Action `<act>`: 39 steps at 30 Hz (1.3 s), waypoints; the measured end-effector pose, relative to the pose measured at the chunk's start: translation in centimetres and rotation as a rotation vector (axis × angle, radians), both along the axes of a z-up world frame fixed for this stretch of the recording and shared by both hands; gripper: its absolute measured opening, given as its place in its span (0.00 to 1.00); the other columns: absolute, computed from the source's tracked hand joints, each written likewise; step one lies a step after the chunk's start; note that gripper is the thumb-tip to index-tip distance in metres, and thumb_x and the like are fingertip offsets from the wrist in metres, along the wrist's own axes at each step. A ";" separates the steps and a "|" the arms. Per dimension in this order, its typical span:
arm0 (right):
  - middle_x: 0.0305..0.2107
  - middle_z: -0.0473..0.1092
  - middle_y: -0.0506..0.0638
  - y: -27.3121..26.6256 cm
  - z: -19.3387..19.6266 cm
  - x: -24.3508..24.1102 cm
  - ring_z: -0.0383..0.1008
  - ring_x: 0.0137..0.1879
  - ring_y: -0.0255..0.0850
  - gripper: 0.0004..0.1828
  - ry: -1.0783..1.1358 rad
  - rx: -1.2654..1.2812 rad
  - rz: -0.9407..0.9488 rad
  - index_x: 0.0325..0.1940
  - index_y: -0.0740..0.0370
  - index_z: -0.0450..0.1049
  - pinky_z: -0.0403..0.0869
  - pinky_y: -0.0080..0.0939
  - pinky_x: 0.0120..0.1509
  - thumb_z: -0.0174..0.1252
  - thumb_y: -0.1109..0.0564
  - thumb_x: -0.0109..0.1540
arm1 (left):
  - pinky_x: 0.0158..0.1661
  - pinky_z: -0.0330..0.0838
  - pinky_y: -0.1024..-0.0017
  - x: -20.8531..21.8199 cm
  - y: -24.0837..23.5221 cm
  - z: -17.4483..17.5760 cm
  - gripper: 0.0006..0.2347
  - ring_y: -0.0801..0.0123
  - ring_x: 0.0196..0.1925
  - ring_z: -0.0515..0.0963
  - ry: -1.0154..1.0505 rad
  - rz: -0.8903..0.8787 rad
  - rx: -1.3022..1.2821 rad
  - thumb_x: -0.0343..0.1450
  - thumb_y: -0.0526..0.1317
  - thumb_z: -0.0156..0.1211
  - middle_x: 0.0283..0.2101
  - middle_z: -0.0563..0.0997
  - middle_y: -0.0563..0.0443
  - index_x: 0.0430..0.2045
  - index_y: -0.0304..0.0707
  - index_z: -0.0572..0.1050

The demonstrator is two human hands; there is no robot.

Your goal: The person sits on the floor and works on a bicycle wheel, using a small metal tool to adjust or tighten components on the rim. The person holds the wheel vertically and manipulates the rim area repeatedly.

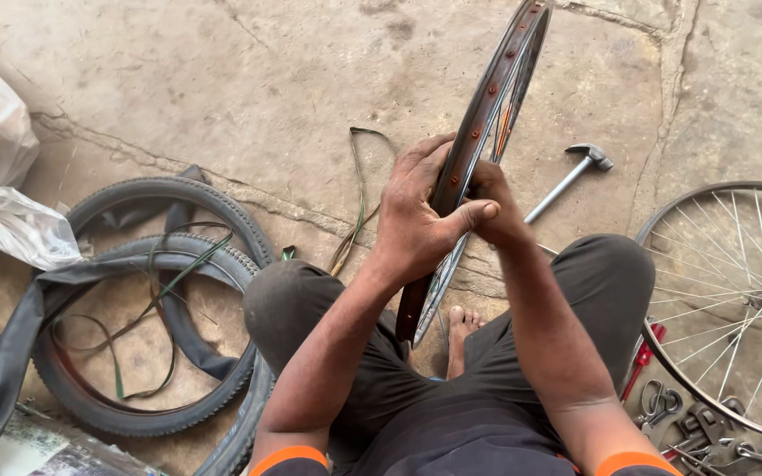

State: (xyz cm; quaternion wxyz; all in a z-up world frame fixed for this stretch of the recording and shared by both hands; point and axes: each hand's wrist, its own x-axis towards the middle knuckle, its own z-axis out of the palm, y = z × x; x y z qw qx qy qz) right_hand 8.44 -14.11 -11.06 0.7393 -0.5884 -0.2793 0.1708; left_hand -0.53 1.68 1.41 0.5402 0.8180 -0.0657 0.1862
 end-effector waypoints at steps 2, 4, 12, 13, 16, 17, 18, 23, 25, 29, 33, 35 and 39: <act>0.42 0.74 0.50 -0.3 1.7 1.1 0.78 0.44 0.34 0.15 -0.492 0.042 0.001 0.45 0.68 0.74 0.80 0.33 0.43 0.62 0.51 0.70 | 0.69 0.68 0.54 0.1 0.0 -0.2 0.30 0.50 0.70 0.71 -0.015 0.009 0.009 0.65 0.47 0.77 0.64 0.74 0.38 0.60 0.31 0.73; 0.46 0.74 0.53 -0.6 2.9 0.8 0.78 0.48 0.36 0.18 -0.444 0.130 0.048 0.50 0.69 0.73 0.80 0.33 0.48 0.61 0.49 0.70 | 0.69 0.68 0.55 -0.2 0.0 -0.4 0.30 0.51 0.71 0.71 0.012 -0.005 -0.009 0.66 0.47 0.76 0.65 0.74 0.39 0.60 0.32 0.73; 0.57 0.71 0.58 3.4 2.4 -6.8 0.74 0.58 0.39 0.16 -0.440 0.079 -0.665 0.53 0.66 0.71 0.75 0.37 0.63 0.58 0.49 0.74 | 0.68 0.68 0.55 -0.1 0.0 0.3 0.28 0.50 0.70 0.71 0.055 -0.042 -0.013 0.65 0.46 0.76 0.65 0.74 0.39 0.58 0.34 0.75; 0.58 0.70 0.59 3.3 2.5 -7.1 0.73 0.59 0.39 0.16 -0.427 0.110 -0.638 0.53 0.66 0.71 0.75 0.37 0.64 0.59 0.49 0.74 | 0.67 0.70 0.56 -0.2 0.0 0.4 0.28 0.51 0.69 0.72 0.084 -0.046 -0.036 0.64 0.46 0.76 0.64 0.74 0.39 0.57 0.34 0.75; 0.59 0.70 0.60 2.5 1.9 -8.0 0.73 0.60 0.40 0.16 -0.351 0.127 -0.623 0.51 0.66 0.71 0.74 0.38 0.65 0.58 0.48 0.74 | 0.65 0.71 0.56 -0.3 -0.5 0.2 0.27 0.52 0.67 0.74 0.123 -0.058 -0.004 0.63 0.46 0.76 0.61 0.76 0.39 0.54 0.33 0.76; 0.57 0.72 0.59 2.4 1.6 -7.5 0.74 0.58 0.40 0.17 -0.320 0.099 -0.661 0.50 0.67 0.72 0.76 0.38 0.63 0.57 0.48 0.74 | 0.65 0.71 0.56 -0.2 -0.6 0.1 0.26 0.52 0.66 0.74 0.118 -0.062 0.029 0.63 0.46 0.76 0.60 0.77 0.39 0.53 0.32 0.76; 0.55 0.73 0.59 2.1 1.3 -7.2 0.76 0.56 0.40 0.17 -0.288 0.072 -0.699 0.50 0.67 0.73 0.77 0.37 0.60 0.55 0.48 0.75 | 0.64 0.70 0.55 -0.3 -0.7 0.1 0.27 0.51 0.66 0.73 0.095 -0.062 0.054 0.63 0.46 0.76 0.60 0.76 0.38 0.54 0.31 0.75; 0.53 0.72 0.56 0.8 0.3 -6.9 0.77 0.58 0.40 0.21 -0.376 0.090 -0.862 0.52 0.68 0.73 0.79 0.38 0.63 0.57 0.45 0.72 | 0.61 0.68 0.54 -0.6 -1.7 -0.3 0.26 0.49 0.62 0.73 0.037 -0.043 0.159 0.64 0.45 0.77 0.55 0.77 0.36 0.53 0.29 0.75; 0.53 0.72 0.54 -0.3 -0.8 -6.9 0.76 0.56 0.37 0.21 -0.303 0.102 -0.780 0.54 0.67 0.72 0.78 0.36 0.62 0.58 0.46 0.70 | 0.59 0.73 0.58 -0.7 -1.7 -1.1 0.24 0.54 0.59 0.78 0.063 -0.060 0.079 0.65 0.44 0.76 0.54 0.79 0.39 0.52 0.31 0.75; 0.44 0.73 0.53 -1.3 -1.6 -5.1 0.75 0.49 0.35 0.16 -0.139 0.088 -0.661 0.55 0.67 0.73 0.77 0.35 0.54 0.64 0.54 0.69 | 0.54 0.80 0.63 -0.9 -1.6 -1.8 0.26 0.59 0.51 0.83 0.086 -0.147 -0.104 0.66 0.44 0.75 0.48 0.81 0.44 0.56 0.31 0.74; 0.48 0.76 0.54 -2.2 -0.3 -5.2 0.78 0.52 0.36 0.09 -0.279 0.127 -0.604 0.53 0.64 0.74 0.80 0.34 0.56 0.62 0.58 0.71 | 0.51 0.80 0.64 -1.2 -2.6 -3.2 0.22 0.57 0.49 0.81 0.014 -0.164 -0.151 0.66 0.39 0.72 0.46 0.77 0.44 0.53 0.30 0.72; 0.50 0.75 0.53 -2.6 0.8 -4.5 0.77 0.54 0.36 0.10 -0.237 0.209 -0.523 0.55 0.65 0.74 0.80 0.35 0.59 0.62 0.59 0.71 | 0.48 0.77 0.63 -0.9 -2.8 -3.9 0.20 0.57 0.46 0.80 -0.043 -0.149 -0.103 0.65 0.36 0.71 0.43 0.77 0.44 0.49 0.30 0.73; 0.49 0.75 0.54 -3.4 2.5 -3.7 0.76 0.53 0.34 0.14 -0.239 0.120 -0.498 0.61 0.67 0.73 0.78 0.33 0.58 0.61 0.61 0.72 | 0.44 0.76 0.62 0.2 -3.0 -4.1 0.20 0.58 0.42 0.80 0.035 -0.138 -0.053 0.64 0.38 0.72 0.40 0.77 0.43 0.47 0.30 0.73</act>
